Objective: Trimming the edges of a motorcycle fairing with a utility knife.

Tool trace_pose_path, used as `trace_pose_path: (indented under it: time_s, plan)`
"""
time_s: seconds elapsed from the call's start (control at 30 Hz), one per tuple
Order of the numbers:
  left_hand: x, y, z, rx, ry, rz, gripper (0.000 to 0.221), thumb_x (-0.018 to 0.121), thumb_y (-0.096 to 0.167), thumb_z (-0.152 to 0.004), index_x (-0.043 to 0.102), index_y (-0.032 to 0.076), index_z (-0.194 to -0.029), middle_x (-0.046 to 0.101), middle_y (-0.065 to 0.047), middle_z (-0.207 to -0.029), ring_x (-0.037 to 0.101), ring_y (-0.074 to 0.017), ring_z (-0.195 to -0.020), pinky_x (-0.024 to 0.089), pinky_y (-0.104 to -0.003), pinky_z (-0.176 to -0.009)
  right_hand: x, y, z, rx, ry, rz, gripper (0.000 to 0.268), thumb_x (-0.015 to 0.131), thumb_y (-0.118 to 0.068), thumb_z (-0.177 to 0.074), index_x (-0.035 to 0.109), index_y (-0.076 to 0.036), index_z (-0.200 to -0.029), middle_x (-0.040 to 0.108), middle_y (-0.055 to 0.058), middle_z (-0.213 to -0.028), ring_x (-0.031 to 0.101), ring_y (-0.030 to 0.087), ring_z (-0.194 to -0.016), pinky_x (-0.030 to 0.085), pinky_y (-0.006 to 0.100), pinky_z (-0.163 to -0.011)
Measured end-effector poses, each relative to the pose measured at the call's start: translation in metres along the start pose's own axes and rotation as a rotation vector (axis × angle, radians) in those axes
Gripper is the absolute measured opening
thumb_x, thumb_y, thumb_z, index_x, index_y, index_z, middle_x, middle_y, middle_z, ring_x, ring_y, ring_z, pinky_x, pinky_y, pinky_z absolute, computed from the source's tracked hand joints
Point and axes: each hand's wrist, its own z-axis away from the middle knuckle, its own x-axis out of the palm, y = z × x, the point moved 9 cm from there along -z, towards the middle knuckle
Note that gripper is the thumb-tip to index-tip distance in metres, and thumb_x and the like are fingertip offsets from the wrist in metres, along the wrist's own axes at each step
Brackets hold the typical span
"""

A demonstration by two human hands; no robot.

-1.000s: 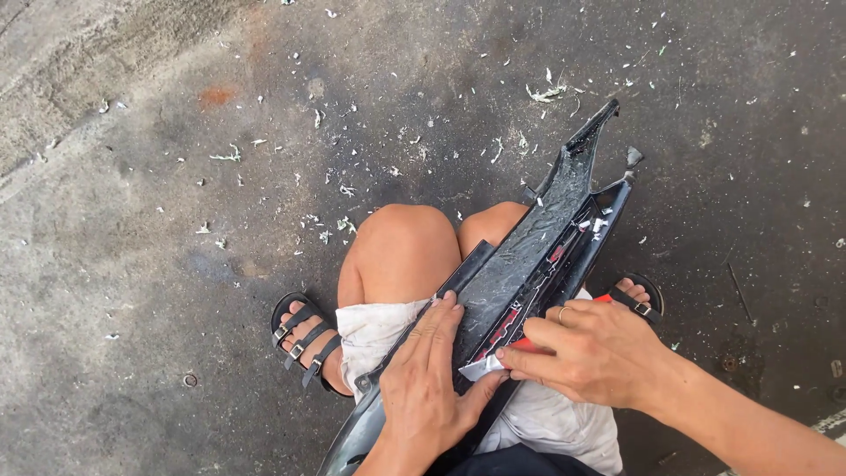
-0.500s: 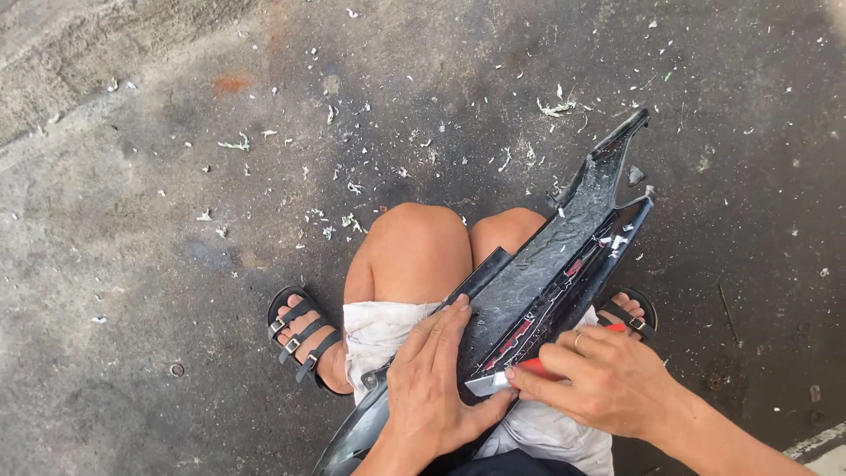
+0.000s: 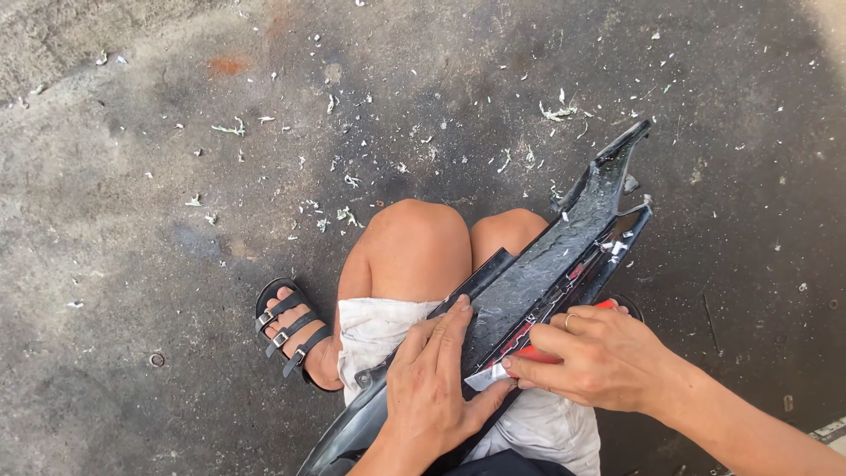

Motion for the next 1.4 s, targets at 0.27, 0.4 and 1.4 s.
trace_pose_path:
  time_s: [0.27, 0.4, 1.4]
  plan:
    - [0.006, -0.001, -0.005, 0.013, 0.013, -0.075, 0.08, 0.085, 0.04, -0.077, 0.055, -0.01, -0.131, 0.065, -0.025, -0.132, 0.064, -0.0341, -0.112, 0.052, -0.039, -0.095, 0.004, 0.006, -0.002, -0.08, -0.057, 0.085, 0.024, 0.064, -0.032, -0.086, 0.069, -0.028, -0.109, 0.052, 0.0, -0.082, 0.054, 0.017, -0.06, 0.044, 0.033, -0.055]
    - [0.006, 0.001, -0.008, 0.012, 0.028, -0.098, 0.078, 0.084, 0.038, -0.077, 0.055, -0.01, -0.131, 0.065, -0.025, -0.133, 0.065, -0.0336, -0.112, 0.052, -0.037, -0.095, 0.005, 0.012, 0.002, -0.019, -0.018, 0.062, 0.02, 0.065, -0.037, -0.093, 0.069, -0.025, -0.108, 0.049, -0.001, -0.08, 0.054, 0.015, -0.06, 0.045, 0.032, -0.055]
    - [0.008, 0.008, -0.01, 0.024, 0.054, -0.143, 0.082, 0.085, 0.045, -0.075, 0.055, -0.01, -0.128, 0.064, -0.027, -0.131, 0.064, -0.0333, -0.107, 0.052, -0.038, -0.094, 0.004, 0.017, 0.018, 0.148, 0.04, 0.005, 0.019, 0.075, -0.033, -0.082, 0.076, -0.027, -0.1, 0.048, -0.004, -0.07, 0.053, 0.012, -0.053, 0.047, 0.03, -0.053]
